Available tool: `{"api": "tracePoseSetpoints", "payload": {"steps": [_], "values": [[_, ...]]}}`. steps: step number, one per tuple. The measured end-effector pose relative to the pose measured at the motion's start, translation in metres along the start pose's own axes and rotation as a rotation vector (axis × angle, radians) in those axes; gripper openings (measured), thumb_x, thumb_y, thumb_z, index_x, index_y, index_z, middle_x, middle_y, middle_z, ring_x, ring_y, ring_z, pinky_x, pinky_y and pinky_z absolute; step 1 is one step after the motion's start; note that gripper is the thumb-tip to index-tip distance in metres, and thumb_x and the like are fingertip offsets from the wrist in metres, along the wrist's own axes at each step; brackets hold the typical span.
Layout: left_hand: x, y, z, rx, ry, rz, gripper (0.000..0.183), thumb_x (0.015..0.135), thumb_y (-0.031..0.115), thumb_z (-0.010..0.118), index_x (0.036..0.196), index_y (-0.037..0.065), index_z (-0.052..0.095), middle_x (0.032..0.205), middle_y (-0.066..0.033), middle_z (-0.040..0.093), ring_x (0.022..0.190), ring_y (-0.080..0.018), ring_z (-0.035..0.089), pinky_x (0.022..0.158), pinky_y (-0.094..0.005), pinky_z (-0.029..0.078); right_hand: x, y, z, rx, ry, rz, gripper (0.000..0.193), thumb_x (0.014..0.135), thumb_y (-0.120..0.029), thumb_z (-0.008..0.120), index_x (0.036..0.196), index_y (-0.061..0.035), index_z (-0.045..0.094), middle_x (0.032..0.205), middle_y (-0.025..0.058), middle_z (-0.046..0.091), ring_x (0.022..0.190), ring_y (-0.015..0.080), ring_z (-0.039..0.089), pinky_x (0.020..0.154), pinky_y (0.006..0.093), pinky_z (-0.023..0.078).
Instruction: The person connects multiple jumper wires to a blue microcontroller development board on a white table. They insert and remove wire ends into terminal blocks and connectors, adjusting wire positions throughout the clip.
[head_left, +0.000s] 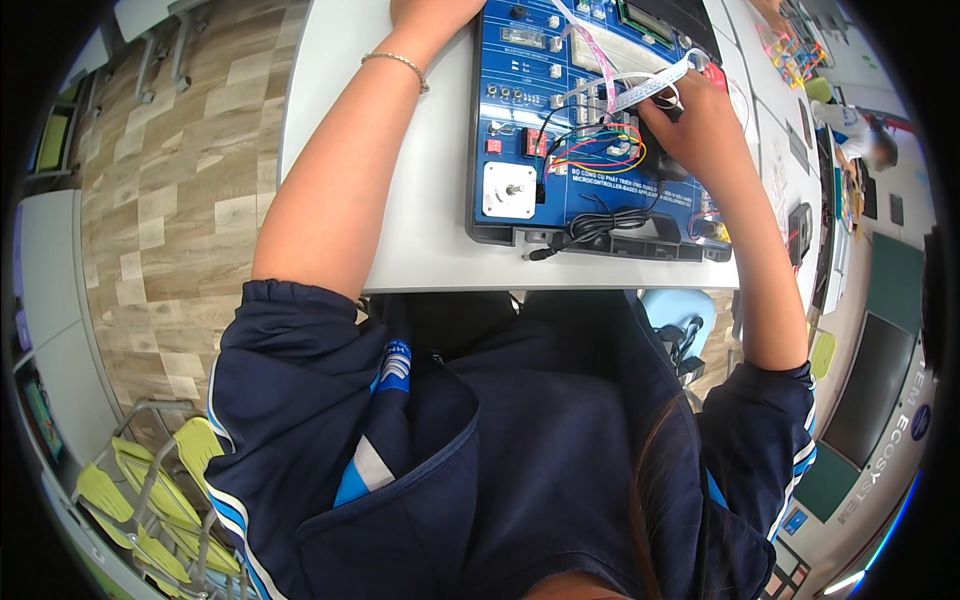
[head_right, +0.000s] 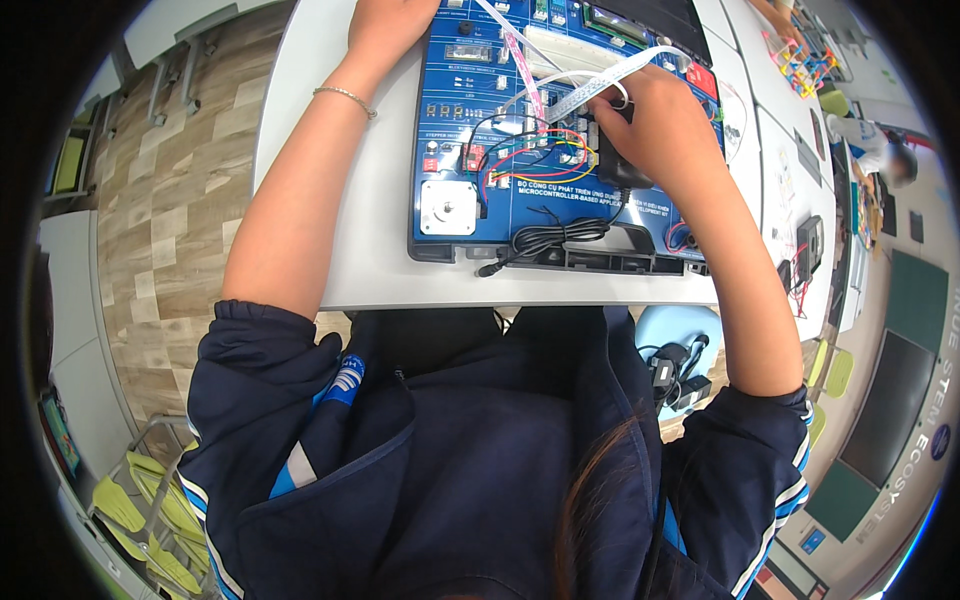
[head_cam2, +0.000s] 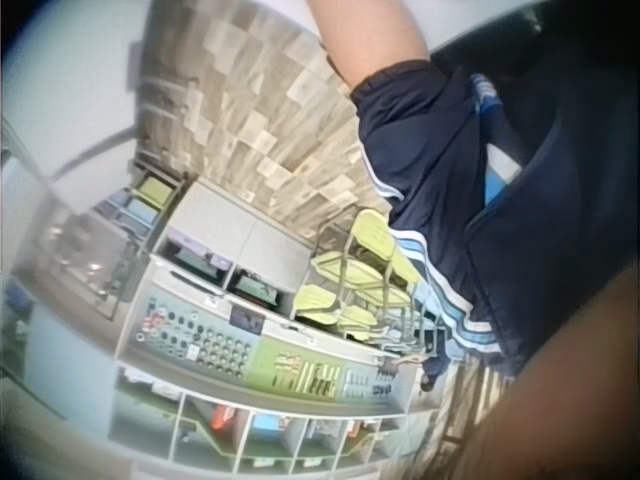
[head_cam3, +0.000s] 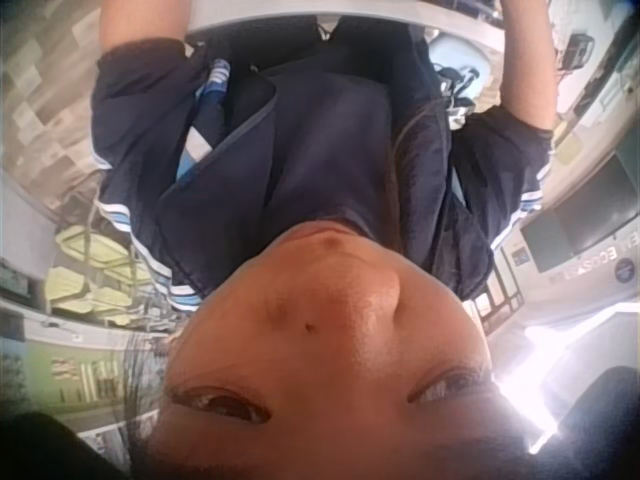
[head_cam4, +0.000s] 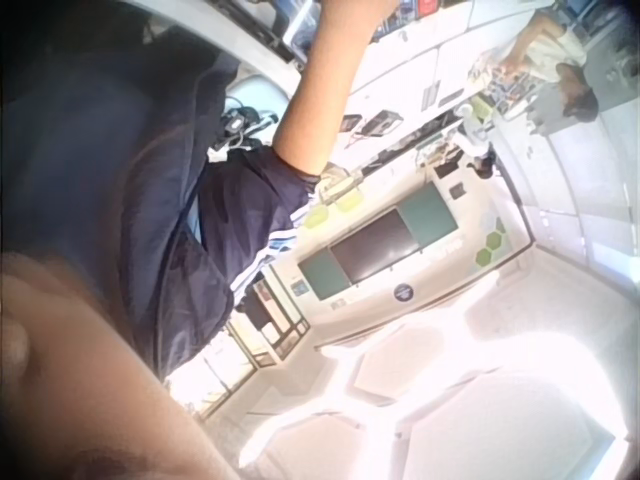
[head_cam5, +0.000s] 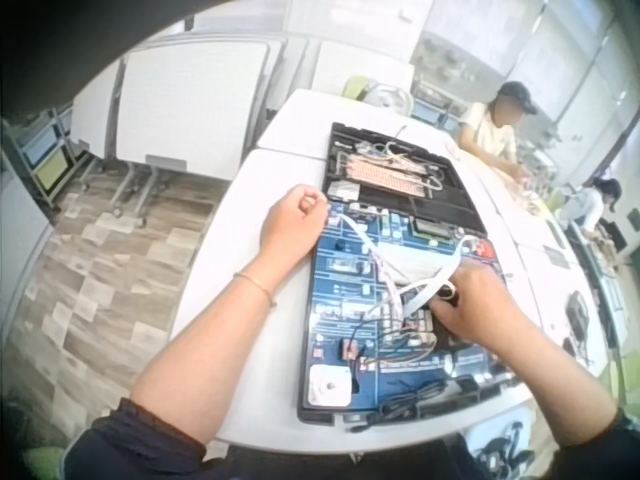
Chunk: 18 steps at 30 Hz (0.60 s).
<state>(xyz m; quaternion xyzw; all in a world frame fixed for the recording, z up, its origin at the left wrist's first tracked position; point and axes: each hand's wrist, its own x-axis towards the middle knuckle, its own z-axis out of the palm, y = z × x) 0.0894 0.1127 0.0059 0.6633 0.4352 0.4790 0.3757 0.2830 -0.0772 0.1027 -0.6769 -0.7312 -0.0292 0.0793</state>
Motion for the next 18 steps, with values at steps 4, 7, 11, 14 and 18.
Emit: {"api": "tracePoseSetpoints", "payload": {"steps": [4, 7, 11, 14, 18], "values": [[0.0, -0.001, 0.0, 0.0, 0.006, 0.009, 0.019, 0.089, 0.025, 0.059, 0.091, 0.008, 0.066, 0.071, -0.0072, 0.065, 0.066, -0.0228, 0.062, 0.064, -0.0349, 0.049, 0.002, -0.004, -0.007, 0.012, -0.048, -0.03, 0.02, 0.079, -0.019, 0.072, 0.089, -0.0017, 0.071, 0.085, 0.0163, 0.068, 0.079, 0.0329, 0.066, 0.074, 0.0393, 0.053], [0.001, -0.004, 0.001, -0.002, 0.016, 0.027, 0.019, 0.089, 0.026, 0.059, 0.091, 0.008, 0.066, 0.071, -0.0074, 0.065, 0.067, -0.0229, 0.062, 0.064, -0.035, 0.049, 0.001, -0.001, -0.014, 0.052, -0.108, -0.065, 0.021, 0.076, -0.017, 0.073, 0.089, -0.0011, 0.072, 0.088, 0.0176, 0.069, 0.079, 0.0319, 0.068, 0.075, 0.0378, 0.054], [0.0, -0.001, -0.001, 0.017, 0.013, 0.007, 0.019, 0.089, 0.026, 0.059, 0.091, 0.008, 0.066, 0.072, -0.0076, 0.066, 0.068, -0.0224, 0.063, 0.065, -0.0348, 0.049, 0.004, -0.005, -0.013, 0.06, -0.104, 0.042, 0.022, 0.072, -0.017, 0.074, 0.087, -0.0011, 0.074, 0.081, 0.0171, 0.07, 0.073, 0.031, 0.069, 0.072, 0.0368, 0.054], [-0.001, 0.002, -0.005, 0.019, 0.008, -0.014, 0.019, 0.089, 0.025, 0.059, 0.091, 0.008, 0.065, 0.073, -0.0073, 0.066, 0.068, -0.0216, 0.062, 0.066, -0.0342, 0.049, 0.013, -0.013, -0.013, 0.025, -0.119, 0.08, 0.021, 0.07, -0.018, 0.075, 0.084, -0.0023, 0.075, 0.075, 0.0165, 0.069, 0.07, 0.0311, 0.068, 0.07, 0.0374, 0.054], [-0.001, -0.006, 0.003, -0.001, -0.004, 0.018, 0.017, 0.089, 0.023, 0.06, 0.093, 0.008, 0.066, 0.072, -0.006, 0.065, 0.067, -0.0197, 0.062, 0.065, -0.0325, 0.049, 0.016, -0.007, -0.015, -0.02, -0.173, 0.049, 0.016, 0.068, -0.016, 0.073, 0.078, -0.0032, 0.073, 0.072, 0.0177, 0.067, 0.07, 0.0326, 0.068, 0.069, 0.0402, 0.053]]}}
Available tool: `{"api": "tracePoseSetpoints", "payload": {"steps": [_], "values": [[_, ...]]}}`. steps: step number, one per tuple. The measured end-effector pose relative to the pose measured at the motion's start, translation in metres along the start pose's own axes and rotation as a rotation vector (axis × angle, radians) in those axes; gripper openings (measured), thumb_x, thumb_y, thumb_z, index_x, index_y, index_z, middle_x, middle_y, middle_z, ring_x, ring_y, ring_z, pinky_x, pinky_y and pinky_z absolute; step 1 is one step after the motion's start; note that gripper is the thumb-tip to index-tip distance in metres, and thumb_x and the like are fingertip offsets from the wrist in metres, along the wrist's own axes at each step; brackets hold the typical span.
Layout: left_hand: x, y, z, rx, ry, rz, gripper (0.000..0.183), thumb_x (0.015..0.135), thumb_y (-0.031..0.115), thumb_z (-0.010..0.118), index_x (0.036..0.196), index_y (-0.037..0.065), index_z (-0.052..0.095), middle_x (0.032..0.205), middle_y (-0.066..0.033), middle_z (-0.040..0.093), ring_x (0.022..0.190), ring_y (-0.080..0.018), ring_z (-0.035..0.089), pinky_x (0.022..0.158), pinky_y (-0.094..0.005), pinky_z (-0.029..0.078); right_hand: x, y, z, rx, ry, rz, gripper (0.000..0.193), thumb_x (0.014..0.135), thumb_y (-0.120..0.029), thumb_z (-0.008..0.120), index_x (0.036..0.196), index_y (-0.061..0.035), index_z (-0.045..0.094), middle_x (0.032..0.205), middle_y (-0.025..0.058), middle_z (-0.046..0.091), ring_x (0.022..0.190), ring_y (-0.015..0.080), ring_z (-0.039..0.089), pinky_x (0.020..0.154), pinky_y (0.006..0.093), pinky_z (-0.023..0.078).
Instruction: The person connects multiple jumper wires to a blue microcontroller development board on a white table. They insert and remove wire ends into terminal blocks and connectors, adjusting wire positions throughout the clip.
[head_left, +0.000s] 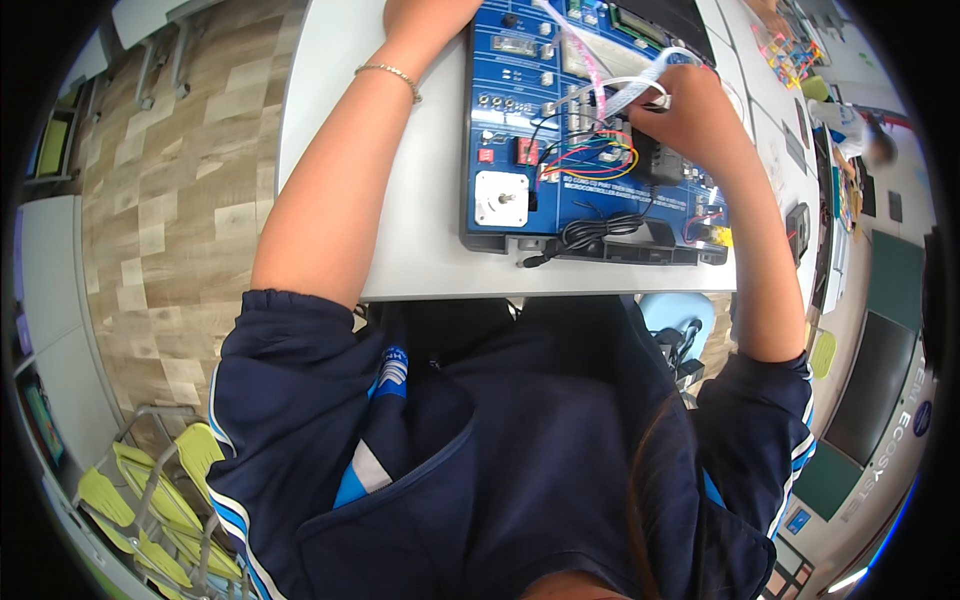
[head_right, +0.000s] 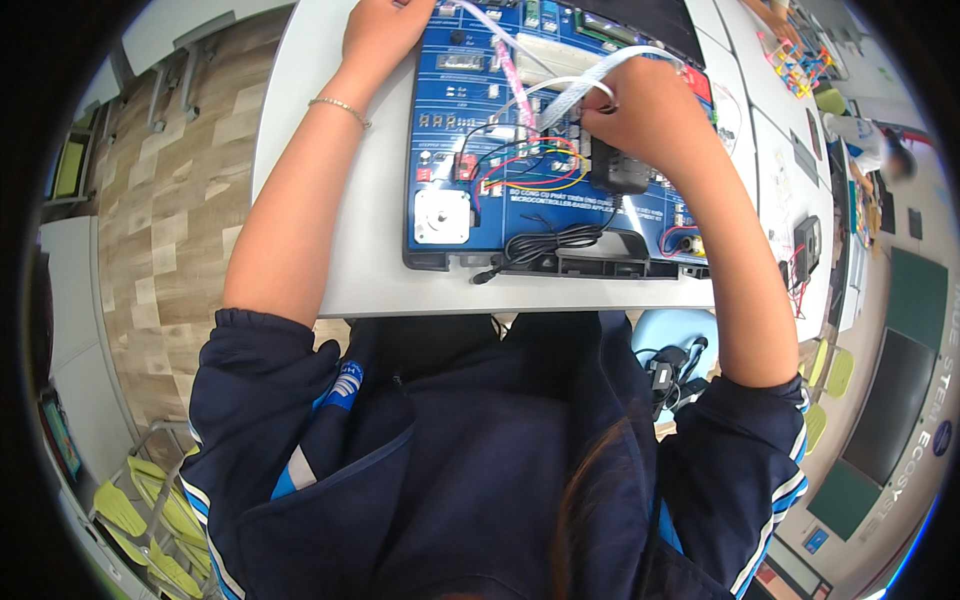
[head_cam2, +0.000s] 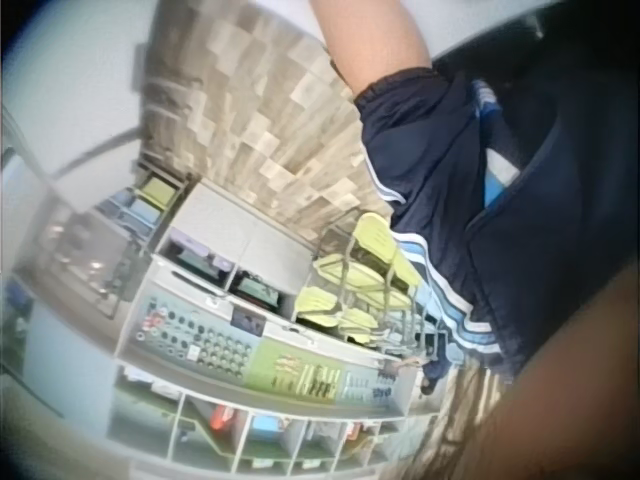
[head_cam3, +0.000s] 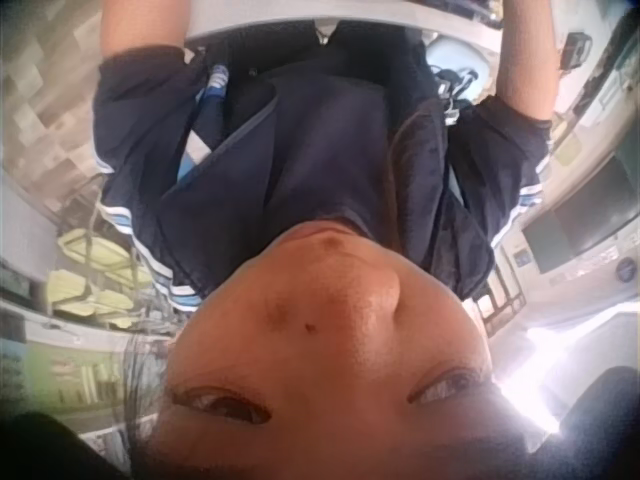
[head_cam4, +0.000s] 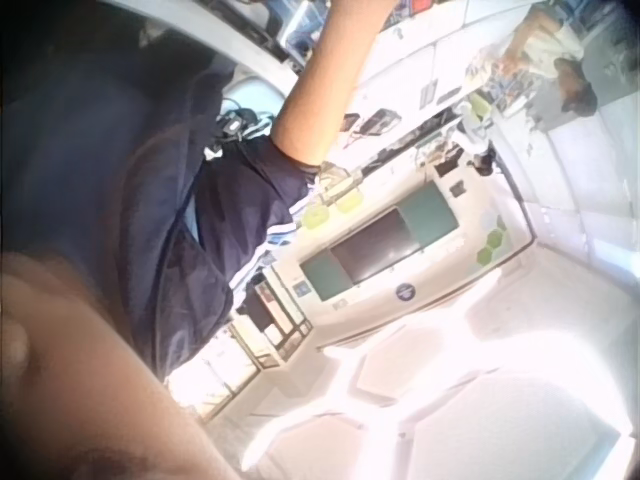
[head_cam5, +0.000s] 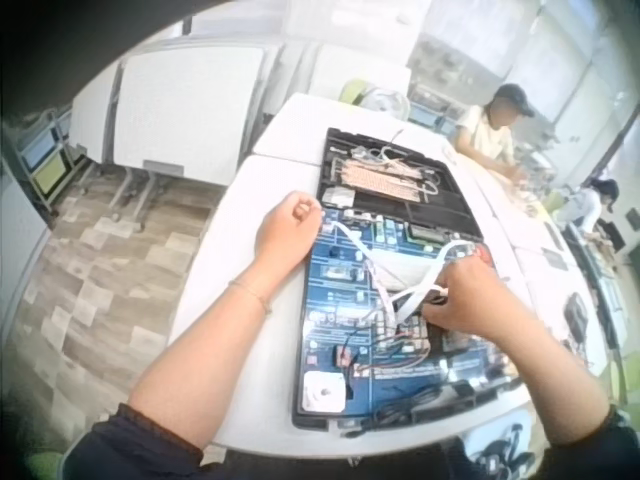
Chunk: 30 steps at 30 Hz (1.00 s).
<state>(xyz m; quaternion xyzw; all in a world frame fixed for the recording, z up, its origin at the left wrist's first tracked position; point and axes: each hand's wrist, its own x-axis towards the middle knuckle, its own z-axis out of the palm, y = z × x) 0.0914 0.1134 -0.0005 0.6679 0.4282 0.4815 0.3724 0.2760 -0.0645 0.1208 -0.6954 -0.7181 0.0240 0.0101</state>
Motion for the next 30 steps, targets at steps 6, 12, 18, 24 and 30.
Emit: {"api": "tracePoseSetpoints", "payload": {"steps": [6, 12, 18, 24, 30], "values": [[0.013, -0.033, -0.001, -0.046, -0.027, 0.042, 0.025, 0.091, 0.03, 0.065, 0.106, 0.01, 0.069, 0.082, -0.0005, 0.068, 0.073, -0.0073, 0.061, 0.066, -0.0228, 0.047, 0.016, -0.004, -0.004, -0.021, -0.099, 0.044, 0.016, 0.069, -0.016, 0.071, 0.079, -0.004, 0.072, 0.075, 0.0173, 0.068, 0.073, 0.0321, 0.068, 0.069, 0.0402, 0.053], [0.009, -0.018, 0.0, -0.018, -0.061, -0.019, 0.026, 0.09, 0.033, 0.063, 0.105, 0.012, 0.069, 0.081, -0.0009, 0.068, 0.071, -0.0109, 0.062, 0.066, -0.0267, 0.048, -0.002, 0.008, 0.005, 0.195, -0.051, 0.101, 0.019, 0.071, -0.018, 0.074, 0.083, -0.0029, 0.073, 0.08, 0.0162, 0.07, 0.073, 0.0297, 0.068, 0.07, 0.0367, 0.054], [0.006, -0.007, -0.012, 0.038, -0.034, -0.071, 0.019, 0.093, 0.025, 0.062, 0.103, 0.009, 0.067, 0.078, 0.0007, 0.065, 0.07, -0.0071, 0.058, 0.064, -0.0227, 0.046, -0.034, 0.097, -0.033, 0.898, -0.124, -0.033, 0.024, 0.089, -0.012, 0.068, 0.11, -0.0022, 0.071, 0.111, 0.0114, 0.07, 0.1, 0.0189, 0.066, 0.087, 0.0307, 0.053], [0.007, -0.003, 0.002, -0.05, -0.07, -0.015, 0.017, 0.095, 0.021, 0.062, 0.104, 0.006, 0.066, 0.073, 0.0058, 0.057, 0.065, -0.0019, 0.047, 0.058, -0.0183, 0.037, -0.022, 0.288, 0.022, 0.611, 0.527, 0.829, 0.037, 0.085, -0.036, 0.067, 0.109, -0.0089, 0.074, 0.105, 0.0067, 0.073, 0.102, 0.0165, 0.066, 0.09, 0.0316, 0.048], [0.006, -0.01, -0.008, -0.071, -0.052, -0.019, 0.017, 0.094, 0.021, 0.062, 0.102, 0.007, 0.066, 0.073, 0.0019, 0.062, 0.065, -0.006, 0.055, 0.061, -0.0222, 0.045, 0.023, 0.296, 0.072, -0.043, 0.346, 0.998, 0.033, 0.083, -0.046, 0.065, 0.104, -0.0232, 0.076, 0.105, 0.005, 0.073, 0.105, 0.025, 0.066, 0.098, 0.0474, 0.042]]}}
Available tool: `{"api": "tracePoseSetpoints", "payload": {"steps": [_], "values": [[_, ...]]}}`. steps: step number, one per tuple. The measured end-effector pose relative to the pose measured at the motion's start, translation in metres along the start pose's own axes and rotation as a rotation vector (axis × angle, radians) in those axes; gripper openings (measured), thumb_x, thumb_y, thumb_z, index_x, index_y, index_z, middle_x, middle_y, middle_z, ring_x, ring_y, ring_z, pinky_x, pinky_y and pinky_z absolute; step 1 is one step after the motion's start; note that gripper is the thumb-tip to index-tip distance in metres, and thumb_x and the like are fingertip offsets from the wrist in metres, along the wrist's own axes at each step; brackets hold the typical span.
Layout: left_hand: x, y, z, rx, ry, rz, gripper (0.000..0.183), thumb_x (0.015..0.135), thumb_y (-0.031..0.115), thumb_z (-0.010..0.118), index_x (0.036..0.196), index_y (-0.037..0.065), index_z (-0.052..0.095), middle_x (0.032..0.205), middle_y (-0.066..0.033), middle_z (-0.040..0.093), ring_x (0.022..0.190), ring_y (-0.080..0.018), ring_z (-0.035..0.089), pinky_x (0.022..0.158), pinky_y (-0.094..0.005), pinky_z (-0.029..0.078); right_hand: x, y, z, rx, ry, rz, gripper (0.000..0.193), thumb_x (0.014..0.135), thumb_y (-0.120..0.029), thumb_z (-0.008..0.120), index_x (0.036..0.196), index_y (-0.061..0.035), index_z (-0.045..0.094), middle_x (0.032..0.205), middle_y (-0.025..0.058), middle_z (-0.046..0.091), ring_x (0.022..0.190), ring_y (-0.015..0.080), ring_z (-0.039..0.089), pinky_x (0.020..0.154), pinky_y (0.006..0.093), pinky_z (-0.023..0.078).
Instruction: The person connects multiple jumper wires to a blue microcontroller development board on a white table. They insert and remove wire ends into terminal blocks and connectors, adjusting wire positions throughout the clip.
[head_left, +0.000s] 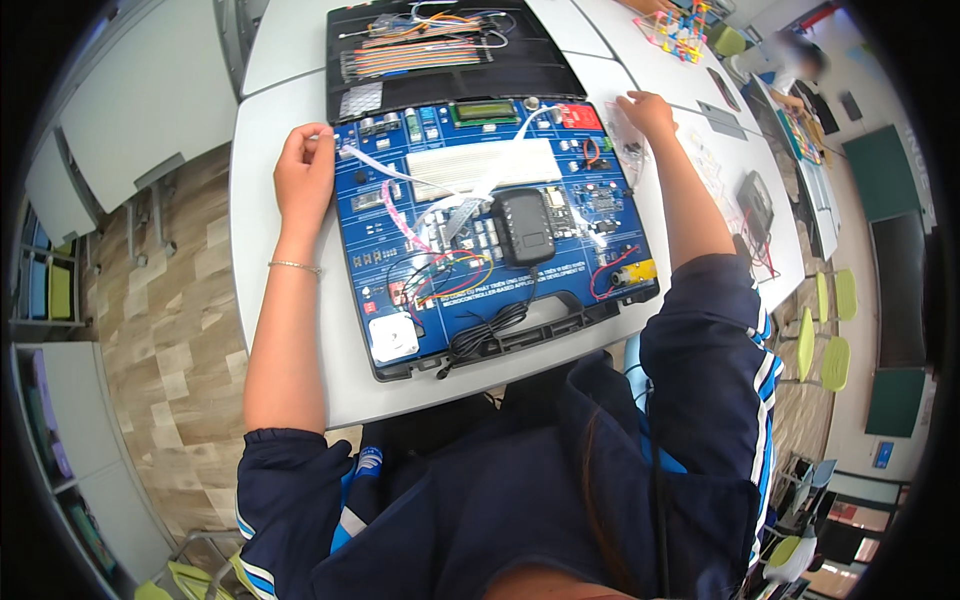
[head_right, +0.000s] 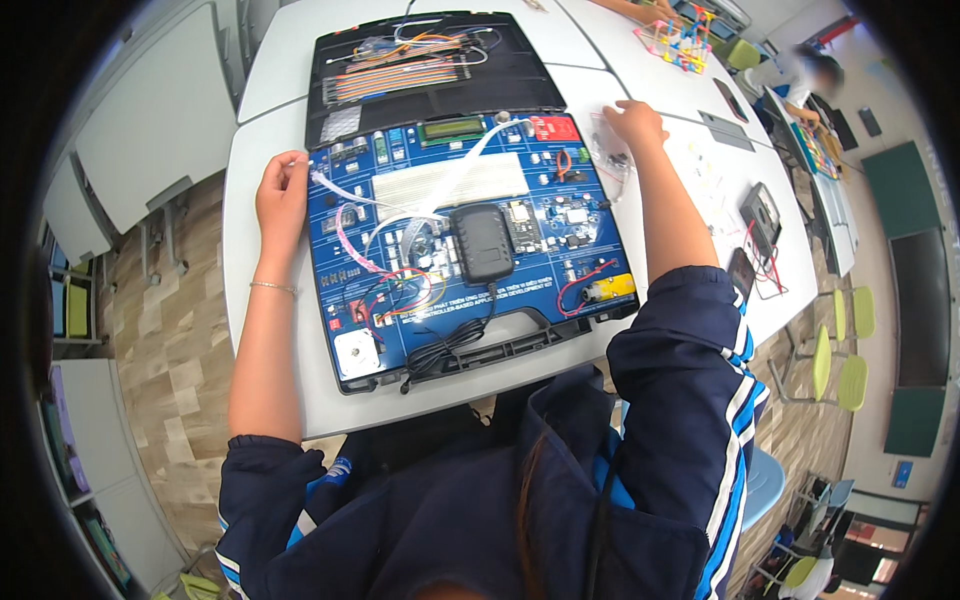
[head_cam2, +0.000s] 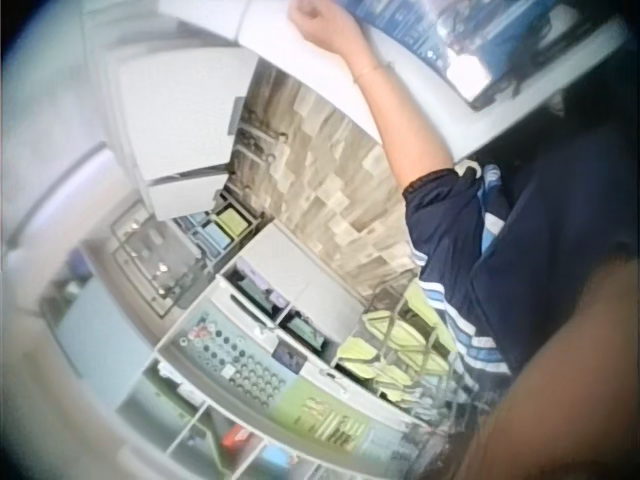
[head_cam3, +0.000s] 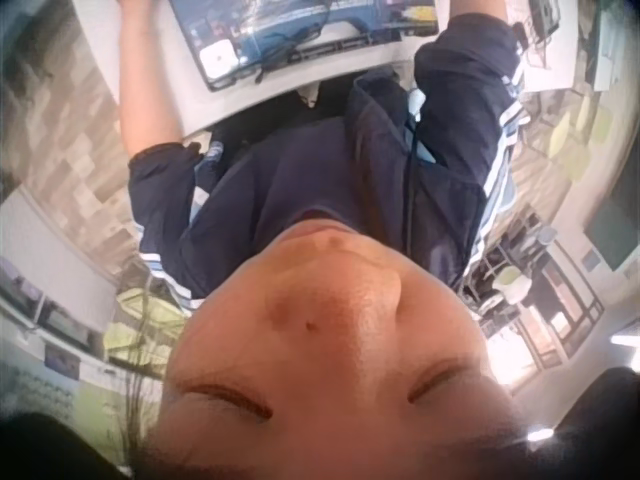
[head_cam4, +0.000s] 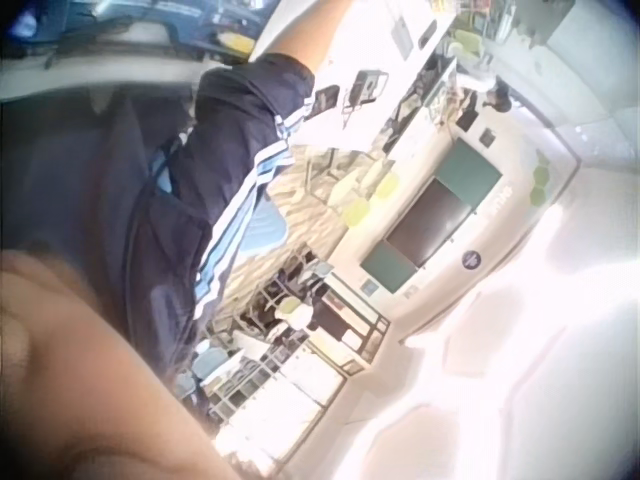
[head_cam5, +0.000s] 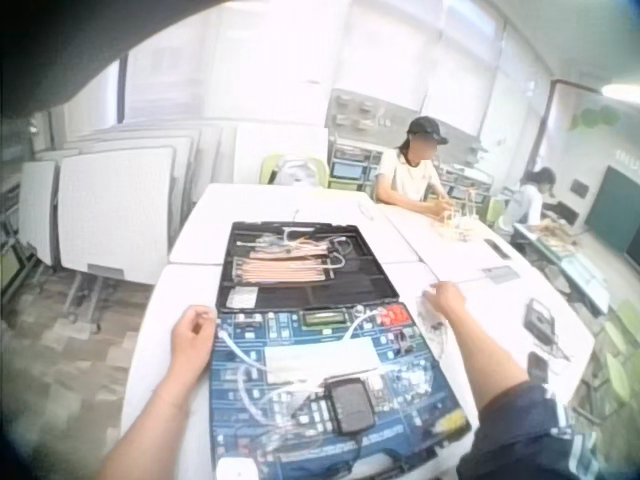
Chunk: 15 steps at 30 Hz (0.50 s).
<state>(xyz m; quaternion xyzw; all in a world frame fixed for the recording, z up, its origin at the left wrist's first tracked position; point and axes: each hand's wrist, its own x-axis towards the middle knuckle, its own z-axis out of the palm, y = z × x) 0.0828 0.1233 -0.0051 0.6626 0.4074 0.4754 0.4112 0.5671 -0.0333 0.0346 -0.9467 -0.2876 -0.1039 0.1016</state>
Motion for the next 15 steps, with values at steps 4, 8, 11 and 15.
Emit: {"api": "tracePoseSetpoints", "payload": {"steps": [4, 8, 11, 15], "values": [[0.0, -0.001, 0.0, 0.027, 0.022, -0.016, 0.017, 0.093, 0.023, 0.062, 0.101, 0.009, 0.067, 0.072, 0.0014, 0.063, 0.064, -0.0062, 0.056, 0.061, -0.023, 0.045, -0.005, -0.011, -0.003, -0.004, -0.101, 0.073, 0.027, 0.084, -0.041, 0.064, 0.103, -0.0264, 0.076, 0.105, 0.0058, 0.073, 0.103, 0.0262, 0.066, 0.097, 0.0496, 0.04], [-0.004, 0.003, 0.003, 0.018, 0.01, -0.038, 0.017, 0.093, 0.023, 0.062, 0.101, 0.009, 0.066, 0.073, 0.002, 0.063, 0.066, -0.0061, 0.056, 0.062, -0.0222, 0.045, 0.0, -0.008, -0.003, -0.027, 0.018, -0.039, 0.029, 0.084, -0.04, 0.064, 0.101, -0.0206, 0.077, 0.097, 0.0102, 0.073, 0.094, 0.0292, 0.069, 0.088, 0.042, 0.049], [-0.002, 0.008, 0.006, 0.049, -0.02, -0.049, 0.018, 0.096, 0.021, 0.06, 0.104, 0.005, 0.064, 0.076, 0.0021, 0.062, 0.069, -0.0046, 0.055, 0.063, -0.0202, 0.043, 0.012, 0.005, -0.009, 0.246, 0.123, -0.287, 0.03, 0.084, -0.038, 0.066, 0.1, -0.0151, 0.077, 0.089, 0.0112, 0.074, 0.086, 0.027, 0.071, 0.079, 0.0366, 0.054], [-0.002, 0.006, 0.001, 0.118, -0.003, -0.049, 0.017, 0.095, 0.021, 0.06, 0.103, 0.006, 0.064, 0.075, 0.0019, 0.062, 0.068, -0.0051, 0.056, 0.064, -0.0208, 0.044, -0.014, -0.039, -0.051, 0.374, 0.17, -0.459, 0.026, 0.085, -0.033, 0.069, 0.098, -0.0122, 0.077, 0.084, 0.0134, 0.073, 0.08, 0.0223, 0.071, 0.076, 0.0332, 0.054]]}}
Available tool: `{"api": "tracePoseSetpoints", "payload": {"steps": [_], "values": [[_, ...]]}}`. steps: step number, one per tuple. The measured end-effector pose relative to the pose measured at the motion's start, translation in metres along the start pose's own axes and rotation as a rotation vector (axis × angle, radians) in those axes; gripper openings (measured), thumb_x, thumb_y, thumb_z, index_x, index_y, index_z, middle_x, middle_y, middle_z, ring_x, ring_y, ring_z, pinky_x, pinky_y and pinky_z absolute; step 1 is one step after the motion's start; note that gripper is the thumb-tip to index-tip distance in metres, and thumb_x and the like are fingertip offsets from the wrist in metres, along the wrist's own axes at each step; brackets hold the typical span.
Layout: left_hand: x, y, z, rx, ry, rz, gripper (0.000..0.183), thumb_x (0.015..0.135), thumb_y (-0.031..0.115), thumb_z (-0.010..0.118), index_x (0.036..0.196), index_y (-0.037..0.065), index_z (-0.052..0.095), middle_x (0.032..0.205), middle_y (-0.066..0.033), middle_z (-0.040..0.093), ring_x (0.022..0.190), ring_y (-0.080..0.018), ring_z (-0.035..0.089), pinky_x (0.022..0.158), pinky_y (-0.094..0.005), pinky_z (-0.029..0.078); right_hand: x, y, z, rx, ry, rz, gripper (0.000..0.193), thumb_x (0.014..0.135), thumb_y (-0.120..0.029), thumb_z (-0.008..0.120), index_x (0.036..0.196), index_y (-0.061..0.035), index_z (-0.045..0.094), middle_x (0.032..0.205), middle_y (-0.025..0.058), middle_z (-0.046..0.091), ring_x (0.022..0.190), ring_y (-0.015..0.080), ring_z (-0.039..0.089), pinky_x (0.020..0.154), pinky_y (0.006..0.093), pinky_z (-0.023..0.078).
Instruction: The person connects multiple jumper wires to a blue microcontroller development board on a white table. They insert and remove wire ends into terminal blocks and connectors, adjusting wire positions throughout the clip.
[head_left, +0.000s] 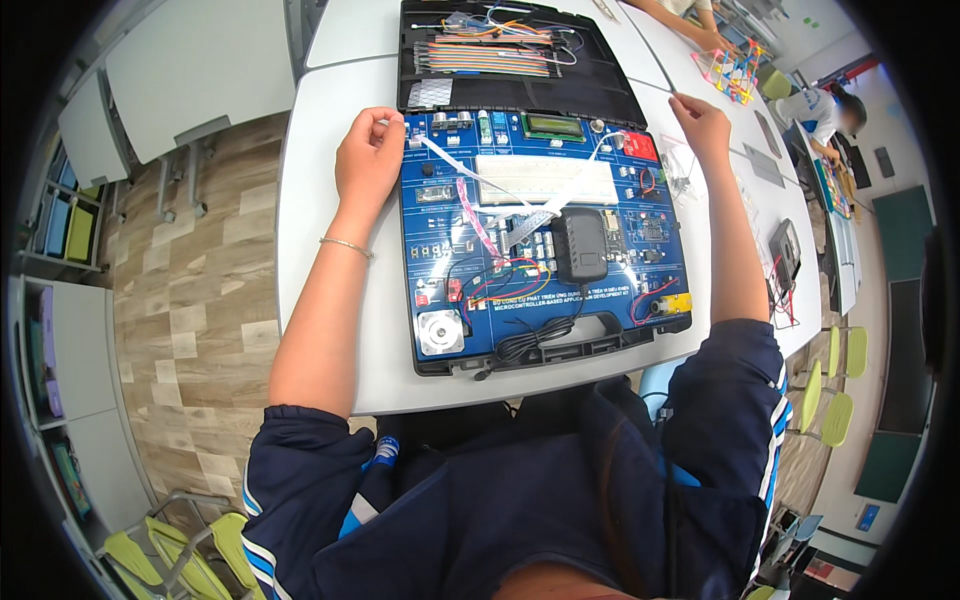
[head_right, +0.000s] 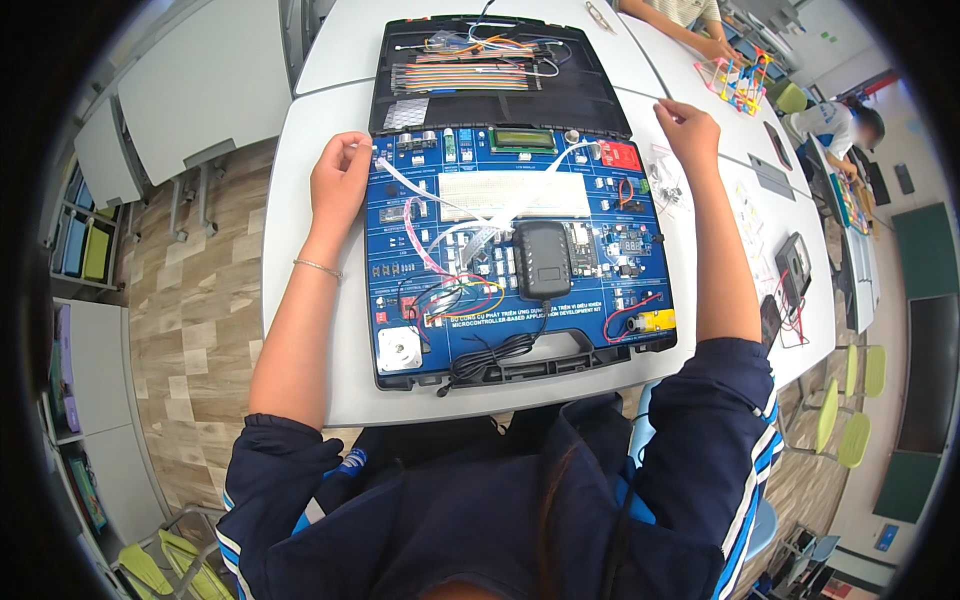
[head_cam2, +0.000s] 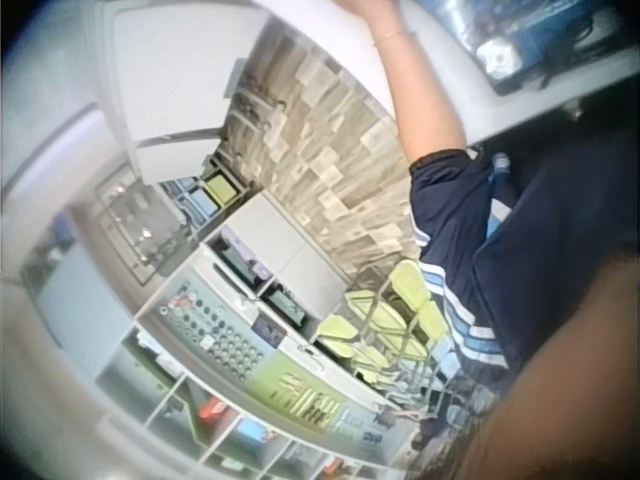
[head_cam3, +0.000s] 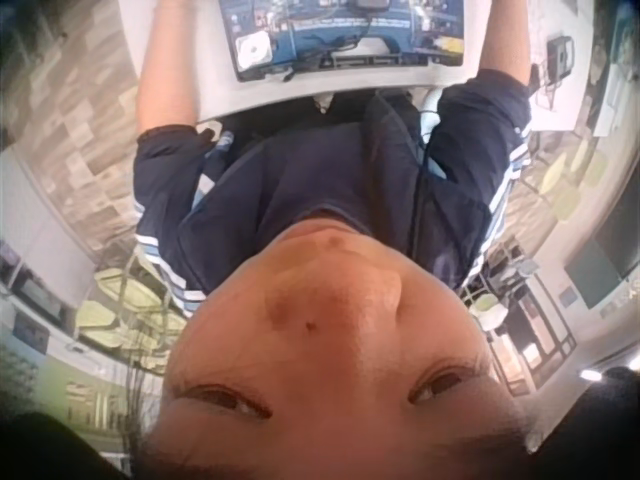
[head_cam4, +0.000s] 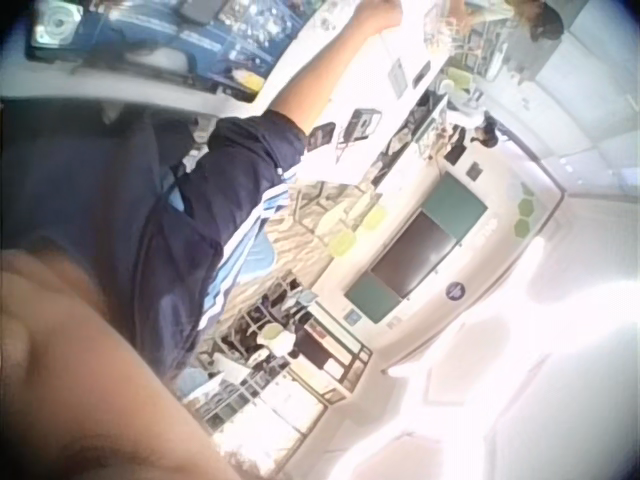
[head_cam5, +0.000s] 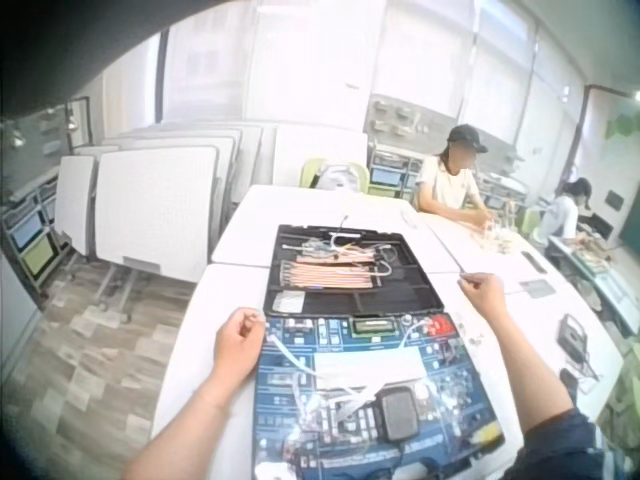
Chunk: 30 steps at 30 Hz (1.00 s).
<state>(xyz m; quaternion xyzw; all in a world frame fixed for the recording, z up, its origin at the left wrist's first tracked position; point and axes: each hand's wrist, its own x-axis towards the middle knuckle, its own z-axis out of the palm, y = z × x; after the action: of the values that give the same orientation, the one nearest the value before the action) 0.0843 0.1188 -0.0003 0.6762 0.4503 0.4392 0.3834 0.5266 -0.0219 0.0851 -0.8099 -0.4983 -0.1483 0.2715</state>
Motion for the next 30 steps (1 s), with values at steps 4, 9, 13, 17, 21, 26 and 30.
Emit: {"api": "tracePoseSetpoints", "payload": {"steps": [4, 9, 13, 17, 21, 26, 30], "values": [[0.001, -0.002, 0.002, -0.03, 0.014, -0.004, 0.018, 0.092, 0.027, 0.061, 0.1, 0.011, 0.066, 0.073, 0.0026, 0.063, 0.065, -0.0076, 0.057, 0.063, -0.0236, 0.046, -0.002, -0.063, -0.024, -0.022, 0.149, -0.184, 0.026, 0.086, -0.031, 0.068, 0.103, -0.0125, 0.076, 0.091, 0.0114, 0.073, 0.074, 0.0225, 0.069, 0.072, 0.0325, 0.053], [0.002, -0.006, 0.004, -0.034, 0.022, -0.006, 0.019, 0.091, 0.03, 0.061, 0.099, 0.014, 0.067, 0.071, 0.0034, 0.062, 0.064, -0.0086, 0.057, 0.063, -0.0251, 0.046, -0.014, -0.133, -0.032, 0.098, 0.176, -0.445, 0.02, 0.087, -0.017, 0.069, 0.106, -0.0115, 0.074, 0.087, 0.0096, 0.07, 0.076, 0.0245, 0.067, 0.069, 0.0329, 0.052], [0.001, -0.005, 0.004, -0.032, 0.029, -0.007, 0.019, 0.091, 0.03, 0.062, 0.099, 0.014, 0.067, 0.071, 0.0038, 0.062, 0.064, -0.0087, 0.057, 0.063, -0.0253, 0.046, -0.022, -0.16, -0.026, 0.141, 0.249, -0.625, 0.025, 0.086, -0.015, 0.071, 0.111, -0.0136, 0.072, 0.088, 0.0081, 0.069, 0.078, 0.025, 0.066, 0.069, 0.0343, 0.053], [0.0, -0.004, 0.004, -0.04, 0.024, -0.016, 0.019, 0.091, 0.031, 0.061, 0.098, 0.014, 0.067, 0.07, 0.0039, 0.062, 0.063, -0.0089, 0.057, 0.062, -0.0257, 0.046, -0.033, -0.17, -0.017, 0.223, 0.103, -0.759, 0.024, 0.086, -0.017, 0.071, 0.109, -0.0156, 0.073, 0.089, 0.0063, 0.069, 0.081, 0.0239, 0.066, 0.07, 0.0342, 0.054], [0.001, -0.004, 0.005, -0.027, 0.029, -0.019, 0.019, 0.091, 0.031, 0.061, 0.097, 0.014, 0.066, 0.07, 0.0042, 0.062, 0.063, -0.0092, 0.057, 0.062, -0.0261, 0.046, -0.052, -0.179, 0.004, 0.136, -0.084, -0.851, 0.022, 0.088, -0.022, 0.067, 0.109, -0.0181, 0.074, 0.092, 0.0023, 0.069, 0.081, 0.0217, 0.066, 0.068, 0.0335, 0.055], [0.001, -0.005, 0.004, -0.019, 0.03, 0.003, 0.019, 0.09, 0.032, 0.061, 0.097, 0.014, 0.067, 0.069, 0.0039, 0.062, 0.062, -0.0098, 0.058, 0.06, -0.027, 0.046, -0.055, -0.189, 0.021, 0.075, -0.181, -0.9, 0.03, 0.089, -0.024, 0.066, 0.119, -0.0193, 0.069, 0.087, 0.0016, 0.068, 0.072, 0.0219, 0.065, 0.06, 0.034, 0.053], [0.002, -0.007, 0.005, -0.008, 0.044, 0.017, 0.019, 0.09, 0.032, 0.062, 0.096, 0.014, 0.067, 0.068, 0.0036, 0.061, 0.061, -0.0103, 0.057, 0.059, -0.0276, 0.045, -0.057, -0.201, 0.019, 0.042, -0.221, -0.857, 0.039, 0.089, -0.024, 0.067, 0.127, -0.02, 0.063, 0.084, 0.0025, 0.069, 0.07, 0.0222, 0.066, 0.059, 0.0324, 0.052]]}}
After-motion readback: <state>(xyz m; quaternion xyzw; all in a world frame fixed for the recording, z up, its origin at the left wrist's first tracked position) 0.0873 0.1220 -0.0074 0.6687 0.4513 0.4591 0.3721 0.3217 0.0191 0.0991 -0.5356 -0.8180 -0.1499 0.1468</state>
